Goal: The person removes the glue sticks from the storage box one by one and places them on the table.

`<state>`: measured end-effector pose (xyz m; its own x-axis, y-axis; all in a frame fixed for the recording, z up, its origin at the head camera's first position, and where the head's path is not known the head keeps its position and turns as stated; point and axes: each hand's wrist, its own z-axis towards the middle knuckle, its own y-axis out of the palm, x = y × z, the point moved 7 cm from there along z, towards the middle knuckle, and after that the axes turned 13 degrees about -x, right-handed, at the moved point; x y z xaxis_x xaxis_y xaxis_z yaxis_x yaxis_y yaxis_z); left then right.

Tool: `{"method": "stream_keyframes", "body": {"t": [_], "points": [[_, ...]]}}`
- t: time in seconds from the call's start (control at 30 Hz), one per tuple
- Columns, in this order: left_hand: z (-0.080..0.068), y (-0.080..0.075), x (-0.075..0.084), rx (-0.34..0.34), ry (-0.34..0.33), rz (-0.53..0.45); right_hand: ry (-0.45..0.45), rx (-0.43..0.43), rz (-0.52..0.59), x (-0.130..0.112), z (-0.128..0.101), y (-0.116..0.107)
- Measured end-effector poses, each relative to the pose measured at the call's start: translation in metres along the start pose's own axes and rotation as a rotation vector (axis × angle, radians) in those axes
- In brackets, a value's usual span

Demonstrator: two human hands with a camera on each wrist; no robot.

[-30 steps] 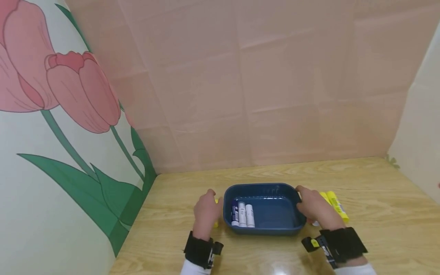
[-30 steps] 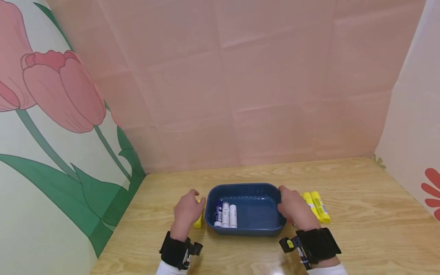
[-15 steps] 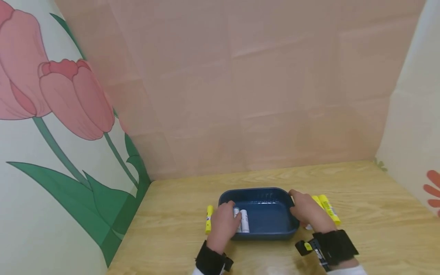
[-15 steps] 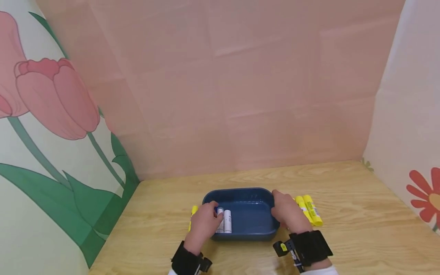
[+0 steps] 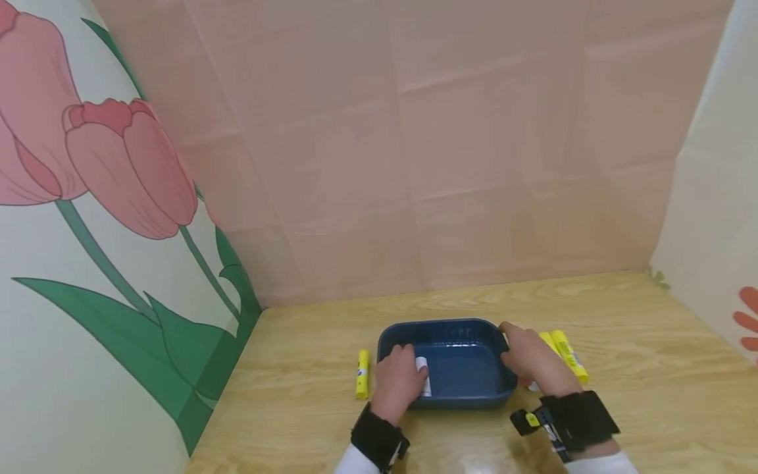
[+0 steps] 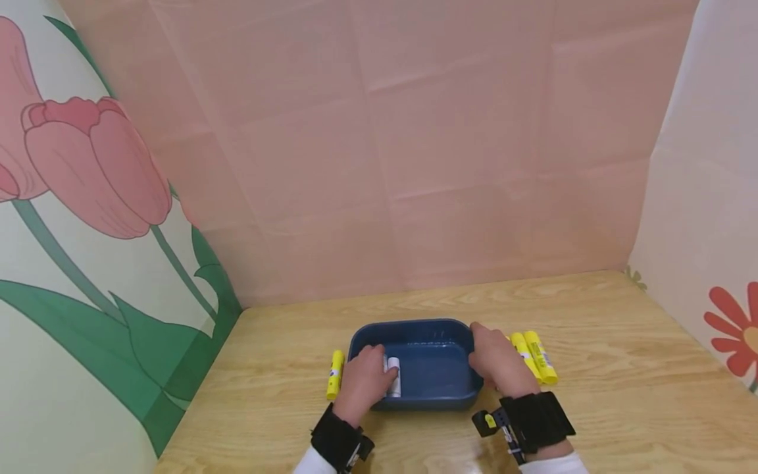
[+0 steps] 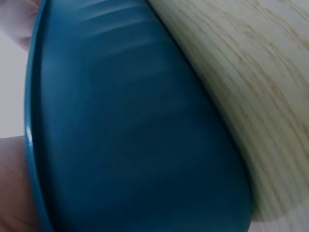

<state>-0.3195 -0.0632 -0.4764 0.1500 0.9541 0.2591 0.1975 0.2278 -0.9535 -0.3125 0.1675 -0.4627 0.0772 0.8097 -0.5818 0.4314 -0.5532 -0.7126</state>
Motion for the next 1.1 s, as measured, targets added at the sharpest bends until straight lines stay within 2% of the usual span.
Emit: {"method": "stream_keyframes", "body": {"t": [0.17, 0.37, 0.7, 0.93, 1.1], "points": [[0.005, 0.006, -0.001, -0.014, -0.029, 0.023, 0.012, -0.011, 0.008, -0.001, 0.002, 0.002], [0.007, 0.008, 0.002, -0.011, -0.027, 0.014, 0.009, -0.012, 0.004, -0.001, 0.003, 0.004], [0.013, 0.010, 0.013, -0.041, -0.038, 0.120, 0.001, -0.011, 0.005, -0.001, 0.003, 0.002], [0.017, 0.008, 0.021, -0.006, -0.029, 0.206, 0.010, -0.018, 0.010, 0.000, 0.004, -0.002], [0.019, 0.013, 0.020, -0.021, -0.028, 0.219, 0.002, -0.024, 0.014, 0.000, 0.003, 0.000]]}}
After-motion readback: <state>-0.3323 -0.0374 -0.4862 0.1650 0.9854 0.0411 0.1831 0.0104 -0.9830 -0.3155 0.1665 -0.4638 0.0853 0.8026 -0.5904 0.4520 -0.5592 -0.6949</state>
